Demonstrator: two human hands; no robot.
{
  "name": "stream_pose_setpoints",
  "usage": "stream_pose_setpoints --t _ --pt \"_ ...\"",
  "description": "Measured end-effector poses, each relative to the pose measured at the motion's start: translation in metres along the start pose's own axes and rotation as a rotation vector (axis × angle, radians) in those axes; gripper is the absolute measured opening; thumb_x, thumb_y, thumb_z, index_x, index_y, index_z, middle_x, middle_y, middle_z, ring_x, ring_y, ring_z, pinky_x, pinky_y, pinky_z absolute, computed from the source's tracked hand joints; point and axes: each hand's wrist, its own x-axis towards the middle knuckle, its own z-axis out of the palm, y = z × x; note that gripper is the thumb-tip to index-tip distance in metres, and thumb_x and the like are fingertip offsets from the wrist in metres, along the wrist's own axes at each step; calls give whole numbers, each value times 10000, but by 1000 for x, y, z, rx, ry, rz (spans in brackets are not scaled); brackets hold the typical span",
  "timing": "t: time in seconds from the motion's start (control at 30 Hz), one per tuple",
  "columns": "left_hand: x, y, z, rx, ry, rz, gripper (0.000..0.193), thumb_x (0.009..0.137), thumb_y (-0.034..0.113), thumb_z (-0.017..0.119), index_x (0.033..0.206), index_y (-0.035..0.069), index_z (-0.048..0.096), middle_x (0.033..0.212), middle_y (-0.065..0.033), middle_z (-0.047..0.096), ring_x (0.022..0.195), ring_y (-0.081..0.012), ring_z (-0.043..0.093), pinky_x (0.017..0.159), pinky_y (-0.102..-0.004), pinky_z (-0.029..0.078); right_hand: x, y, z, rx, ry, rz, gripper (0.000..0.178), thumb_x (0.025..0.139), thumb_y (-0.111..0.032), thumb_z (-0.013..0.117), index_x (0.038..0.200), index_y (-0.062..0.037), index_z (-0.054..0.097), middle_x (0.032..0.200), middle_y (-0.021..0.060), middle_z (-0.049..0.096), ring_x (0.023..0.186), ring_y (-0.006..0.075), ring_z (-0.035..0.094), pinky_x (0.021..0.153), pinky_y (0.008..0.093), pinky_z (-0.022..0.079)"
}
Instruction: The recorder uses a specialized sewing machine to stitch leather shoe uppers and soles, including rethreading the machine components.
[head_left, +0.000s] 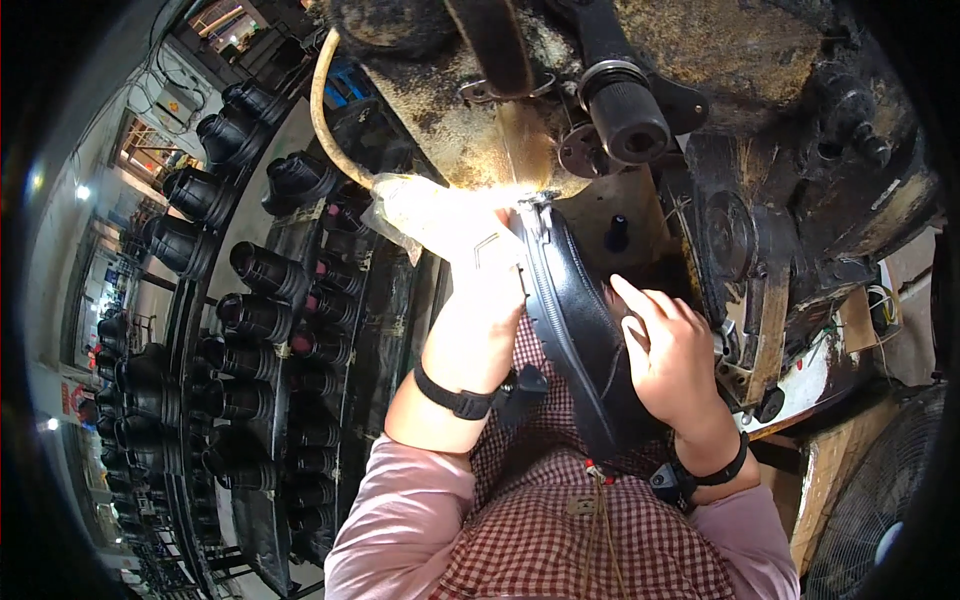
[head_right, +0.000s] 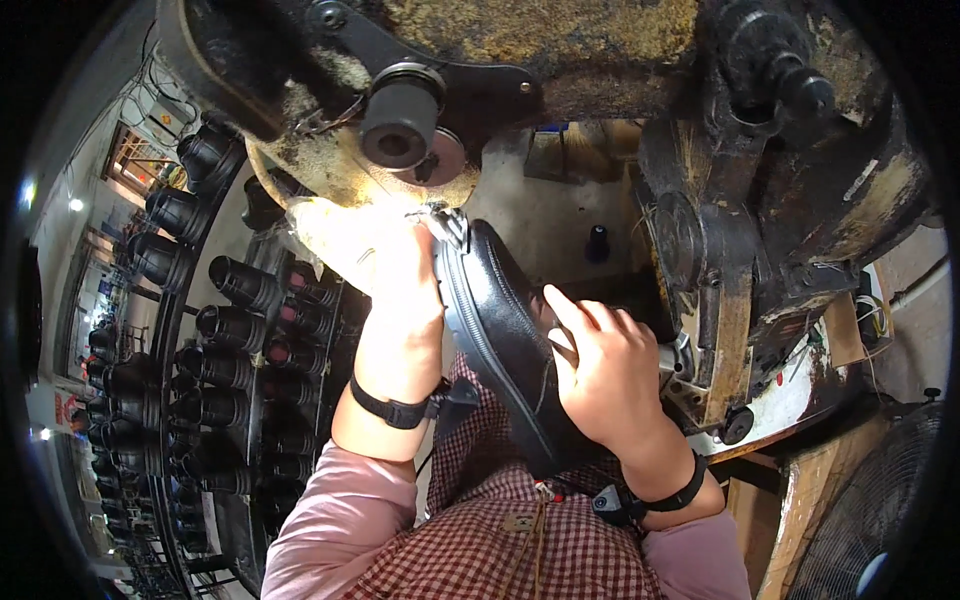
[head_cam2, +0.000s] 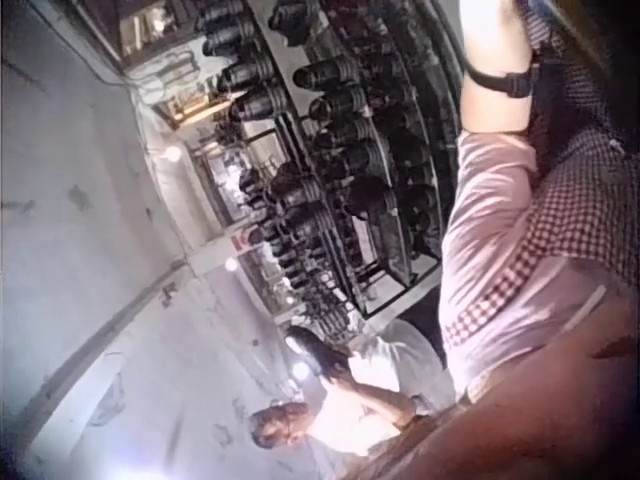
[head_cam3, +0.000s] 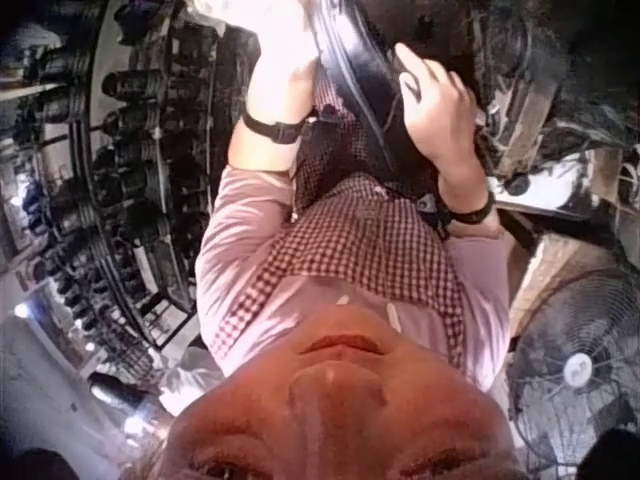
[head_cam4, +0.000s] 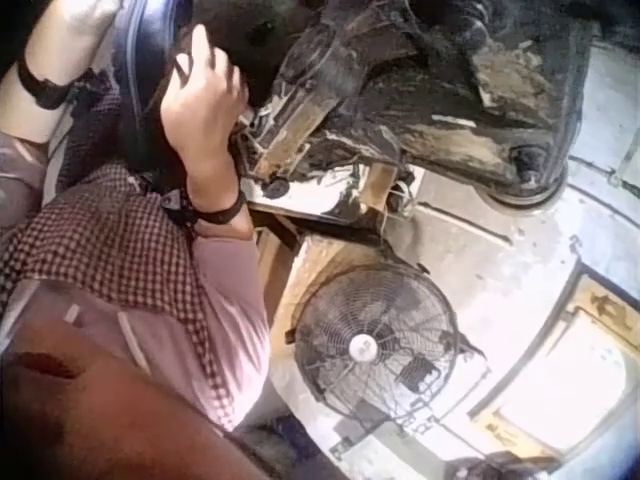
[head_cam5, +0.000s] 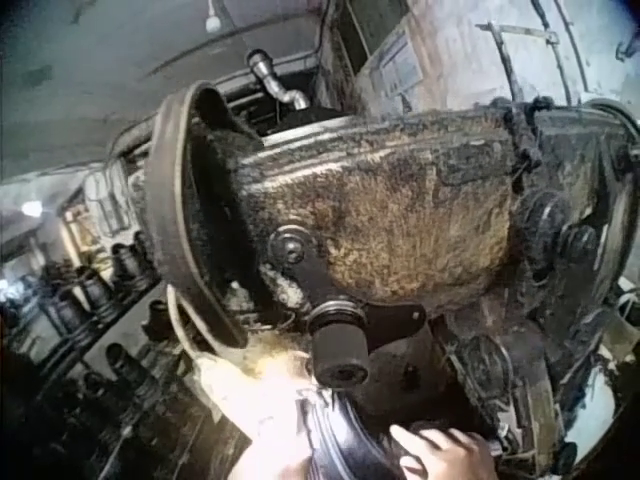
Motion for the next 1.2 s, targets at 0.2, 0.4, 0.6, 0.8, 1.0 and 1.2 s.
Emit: stream_pose_setpoints --t 0.2,0.4,0.6,0.8,1.0,1.2 --pt "-18 -4 22 103 150 183 466 867 182 546 1272 -32 458 1213 -131 535 1093 -196 522 944 -327 423 8 -1 -3 188 -72 -19 399 868 -89 547 1266 -100 537 1051 152 619 882 359 589 801 441 459" --pt "-124 -42 37 275 -32 66 1075 692 405 687 1461 0 54 1399 -222 331 1285 -314 396 1067 -414 338 15 0 -9 505 -85 32 374 896 -59 499 1267 -76 537 1132 177 604 992 337 591 883 377 450" --pt "-124 -29 22 263 -37 40 942 775 368 590 1456 -35 79 1378 -242 370 1237 -296 453 1021 -380 392 14 2 -3 899 -22 122 336 987 -122 364 1242 13 538 1230 152 576 1144 248 541 1010 324 369" --pt "-102 -3 34 355 -6 43 810 803 292 550 1451 -37 192 1362 -212 420 1215 -241 466 1009 -339 379 8 9 0 821 6 -13 340 994 -117 345 1240 -19 558 1366 157 448 1198 221 480 1016 320 347" --pt "-80 13 21 693 142 23 583 832 87 510 1380 -46 364 1187 -117 570 1007 -155 561 898 -279 428 3 10 8 688 64 -58 335 981 -101 363 1237 -30 568 1381 160 438 1116 224 531 968 305 385" --pt "-59 23 16 675 58 84 495 830 123 599 1282 -36 475 1106 -81 577 991 -157 542 897 -301 420 5 10 16 557 108 -84 342 963 -85 375 1241 -38 568 1385 195 437 1184 303 522 975 354 409"
